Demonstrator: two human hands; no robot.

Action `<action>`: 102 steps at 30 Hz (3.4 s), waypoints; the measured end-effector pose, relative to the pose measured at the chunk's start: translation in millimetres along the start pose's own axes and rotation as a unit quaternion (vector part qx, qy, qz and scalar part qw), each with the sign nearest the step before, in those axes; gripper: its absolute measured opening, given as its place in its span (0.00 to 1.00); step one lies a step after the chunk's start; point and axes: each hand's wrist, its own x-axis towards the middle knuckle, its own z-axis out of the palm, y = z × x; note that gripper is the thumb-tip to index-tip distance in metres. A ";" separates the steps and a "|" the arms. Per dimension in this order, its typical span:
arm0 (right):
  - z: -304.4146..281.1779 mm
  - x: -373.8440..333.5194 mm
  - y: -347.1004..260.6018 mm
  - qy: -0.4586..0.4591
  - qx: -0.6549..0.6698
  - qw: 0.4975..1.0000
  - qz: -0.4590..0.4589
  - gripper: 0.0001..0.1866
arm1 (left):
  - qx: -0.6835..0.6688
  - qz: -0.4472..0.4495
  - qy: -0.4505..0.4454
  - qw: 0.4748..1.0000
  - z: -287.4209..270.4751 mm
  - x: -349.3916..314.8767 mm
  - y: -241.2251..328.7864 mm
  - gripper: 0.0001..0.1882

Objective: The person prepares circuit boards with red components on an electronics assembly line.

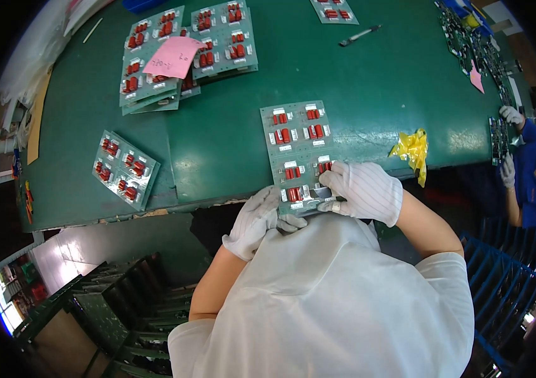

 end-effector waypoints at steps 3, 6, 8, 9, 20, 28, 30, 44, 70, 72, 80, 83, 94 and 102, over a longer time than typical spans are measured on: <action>-11.0 -13.5 -0.2 0.018 0.090 0.996 0.016 0.20 | -0.568 -0.230 0.052 0.788 7.9 -4.5 11.2 0.17; 13.9 -27.0 14.0 0.283 0.267 0.894 0.224 0.13 | -0.412 -0.191 0.071 0.888 5.2 -4.7 27.2 0.17; 26.1 -23.9 16.7 0.303 0.421 0.802 0.297 0.13 | -0.395 -0.159 0.084 0.901 8.5 -6.2 24.0 0.17; 25.1 -21.9 8.9 0.267 0.504 0.742 0.351 0.13 | -0.394 -0.162 0.084 0.901 11.2 -8.0 19.4 0.17; 74.5 -12.0 -3.5 0.244 0.631 0.702 0.223 0.20 | -0.214 -0.173 0.066 0.959 0.5 -12.0 37.4 0.15; 58.7 -1.5 -11.2 0.235 0.589 0.739 0.227 0.22 | -0.195 -0.166 0.111 0.960 2.2 -24.7 12.5 0.12; 57.0 0.6 -14.1 0.245 0.598 0.731 0.217 0.23 | -0.173 -0.152 0.118 0.966 0.7 -26.2 11.0 0.11; 35.1 7.2 -30.1 0.254 0.735 0.609 0.157 0.21 | -0.082 -0.043 0.123 0.988 -19.5 -20.1 35.8 0.11; 37.3 8.1 -26.4 0.248 0.713 0.636 0.163 0.23 | -0.113 -0.097 0.103 0.983 -24.8 -21.5 33.4 0.12; 38.1 8.2 -26.7 0.251 0.720 0.626 0.162 0.18 | -0.115 -0.096 0.106 0.983 -23.7 -20.7 32.8 0.12; 29.3 12.6 -30.0 0.247 0.739 0.606 0.159 0.23 | -0.106 -0.097 0.126 0.981 -24.1 -17.5 36.3 0.14; 30.6 12.6 -28.4 0.248 0.736 0.609 0.160 0.23 | -0.105 -0.105 0.118 0.982 -26.0 -17.5 37.4 0.14; 39.6 11.6 -21.3 0.261 0.723 0.625 0.135 0.14 | -0.084 -0.072 0.124 0.986 -25.8 -18.0 35.6 0.14; 38.0 13.8 -23.4 0.260 0.745 0.596 0.145 0.14 | -0.080 -0.086 0.124 0.985 -27.3 -17.1 40.2 0.13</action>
